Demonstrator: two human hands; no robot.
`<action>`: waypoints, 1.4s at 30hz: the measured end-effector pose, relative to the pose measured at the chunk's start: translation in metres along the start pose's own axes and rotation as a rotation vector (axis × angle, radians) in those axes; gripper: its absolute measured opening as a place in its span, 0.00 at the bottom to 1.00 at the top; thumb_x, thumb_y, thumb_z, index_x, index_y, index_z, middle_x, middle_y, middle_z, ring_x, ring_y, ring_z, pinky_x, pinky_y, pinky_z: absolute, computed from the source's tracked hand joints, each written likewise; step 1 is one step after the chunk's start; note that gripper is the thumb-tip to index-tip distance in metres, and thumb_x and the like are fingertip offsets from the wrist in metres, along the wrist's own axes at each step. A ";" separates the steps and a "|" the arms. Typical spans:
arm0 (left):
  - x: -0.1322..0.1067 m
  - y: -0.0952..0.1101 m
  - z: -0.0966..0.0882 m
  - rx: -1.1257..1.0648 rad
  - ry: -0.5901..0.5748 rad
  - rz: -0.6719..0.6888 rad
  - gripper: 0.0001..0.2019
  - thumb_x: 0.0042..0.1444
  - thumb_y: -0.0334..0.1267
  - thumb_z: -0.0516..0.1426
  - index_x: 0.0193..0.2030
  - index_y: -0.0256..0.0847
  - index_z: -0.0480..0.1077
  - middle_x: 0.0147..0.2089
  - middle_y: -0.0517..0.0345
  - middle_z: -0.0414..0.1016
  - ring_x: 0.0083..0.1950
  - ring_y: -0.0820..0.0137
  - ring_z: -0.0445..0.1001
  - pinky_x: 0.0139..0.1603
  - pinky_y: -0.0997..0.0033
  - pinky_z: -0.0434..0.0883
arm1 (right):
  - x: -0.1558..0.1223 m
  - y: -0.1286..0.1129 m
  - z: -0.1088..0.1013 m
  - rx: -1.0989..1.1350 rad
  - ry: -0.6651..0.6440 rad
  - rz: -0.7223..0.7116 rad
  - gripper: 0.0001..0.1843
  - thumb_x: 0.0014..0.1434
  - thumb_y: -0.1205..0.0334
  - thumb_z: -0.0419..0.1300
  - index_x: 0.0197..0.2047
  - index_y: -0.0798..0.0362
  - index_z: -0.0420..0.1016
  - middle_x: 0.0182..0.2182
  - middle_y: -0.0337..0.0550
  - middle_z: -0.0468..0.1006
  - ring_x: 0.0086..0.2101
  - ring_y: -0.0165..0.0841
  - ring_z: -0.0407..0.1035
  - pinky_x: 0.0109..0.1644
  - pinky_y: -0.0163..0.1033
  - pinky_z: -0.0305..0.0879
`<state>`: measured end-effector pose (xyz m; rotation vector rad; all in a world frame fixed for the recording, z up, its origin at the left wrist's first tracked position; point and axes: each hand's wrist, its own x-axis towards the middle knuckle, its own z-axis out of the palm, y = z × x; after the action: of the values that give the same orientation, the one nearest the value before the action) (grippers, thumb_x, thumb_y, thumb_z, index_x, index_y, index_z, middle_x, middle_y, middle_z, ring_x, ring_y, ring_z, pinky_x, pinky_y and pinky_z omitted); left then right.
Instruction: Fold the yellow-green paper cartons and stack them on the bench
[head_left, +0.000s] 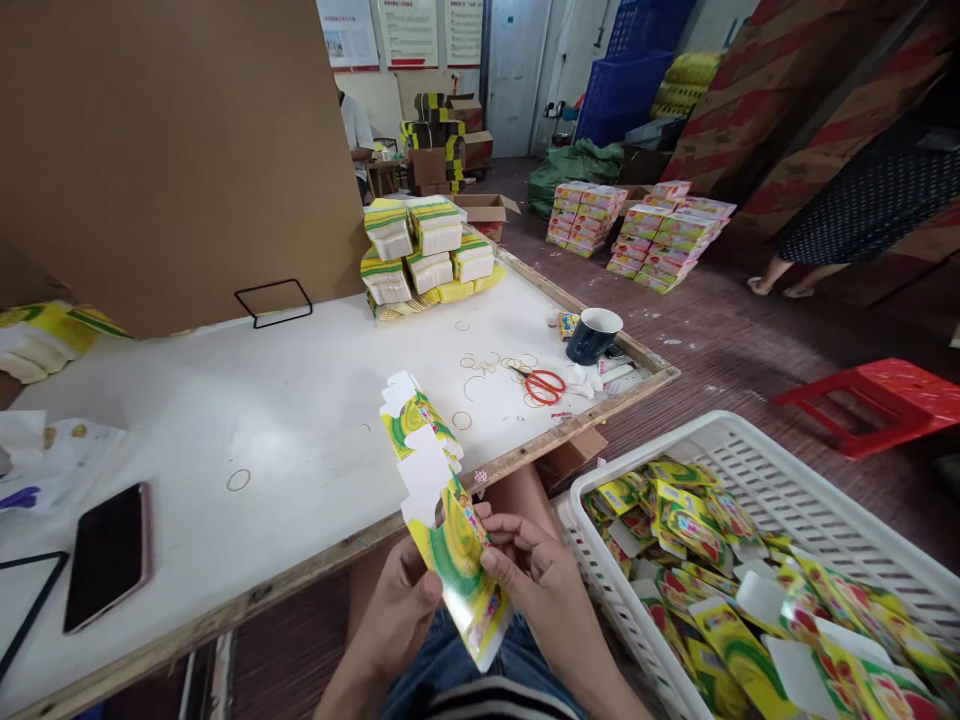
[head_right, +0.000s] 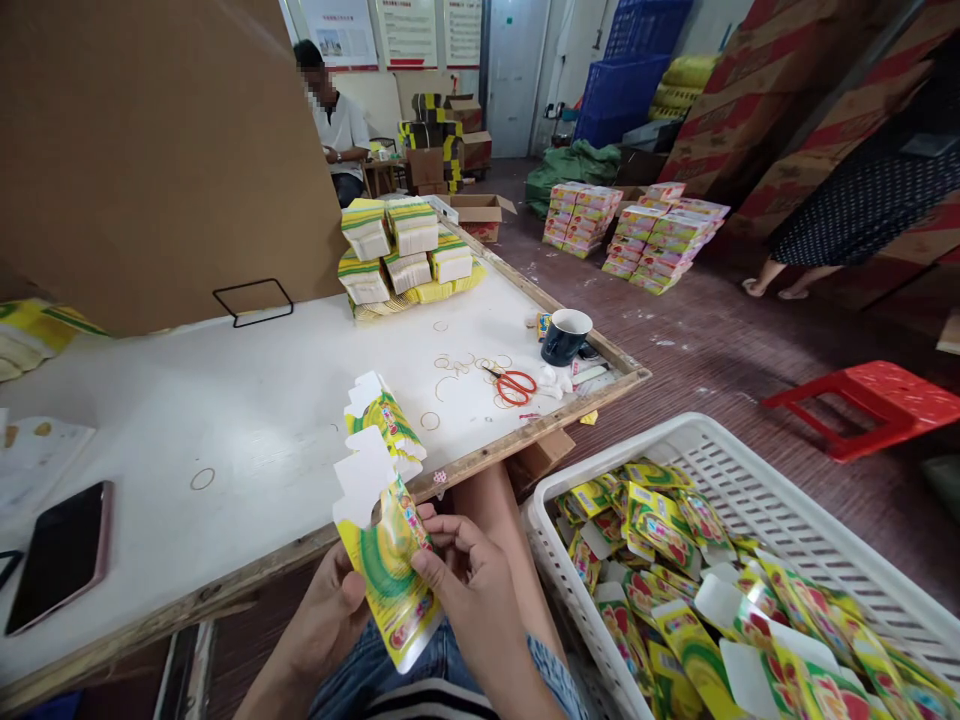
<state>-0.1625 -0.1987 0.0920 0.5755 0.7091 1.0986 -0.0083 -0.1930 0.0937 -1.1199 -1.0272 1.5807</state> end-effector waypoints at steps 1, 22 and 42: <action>0.001 -0.001 0.000 0.010 0.035 0.000 0.22 0.40 0.47 0.69 0.43 0.41 0.78 0.45 0.46 0.81 0.48 0.54 0.78 0.51 0.58 0.73 | 0.000 -0.002 0.000 -0.033 -0.001 -0.003 0.18 0.53 0.52 0.66 0.43 0.55 0.75 0.39 0.49 0.81 0.37 0.38 0.73 0.42 0.41 0.69; -0.013 0.013 -0.001 0.531 0.053 0.069 0.26 0.57 0.37 0.59 0.62 0.46 0.57 0.55 0.45 0.74 0.53 0.56 0.74 0.51 0.61 0.70 | 0.004 -0.010 -0.017 -0.231 -0.144 -0.182 0.22 0.61 0.57 0.58 0.58 0.47 0.65 0.46 0.45 0.75 0.42 0.36 0.71 0.40 0.37 0.68; -0.005 0.006 0.000 0.690 0.007 0.069 0.19 0.58 0.37 0.58 0.57 0.45 0.67 0.59 0.47 0.71 0.55 0.57 0.73 0.49 0.65 0.72 | 0.008 -0.021 -0.032 -0.401 -0.133 -0.223 0.17 0.63 0.51 0.55 0.48 0.49 0.78 0.39 0.46 0.78 0.41 0.39 0.71 0.43 0.40 0.67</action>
<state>-0.1677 -0.2008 0.0971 1.1876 1.0876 0.9041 0.0251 -0.1767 0.1045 -1.1250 -1.5518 1.3167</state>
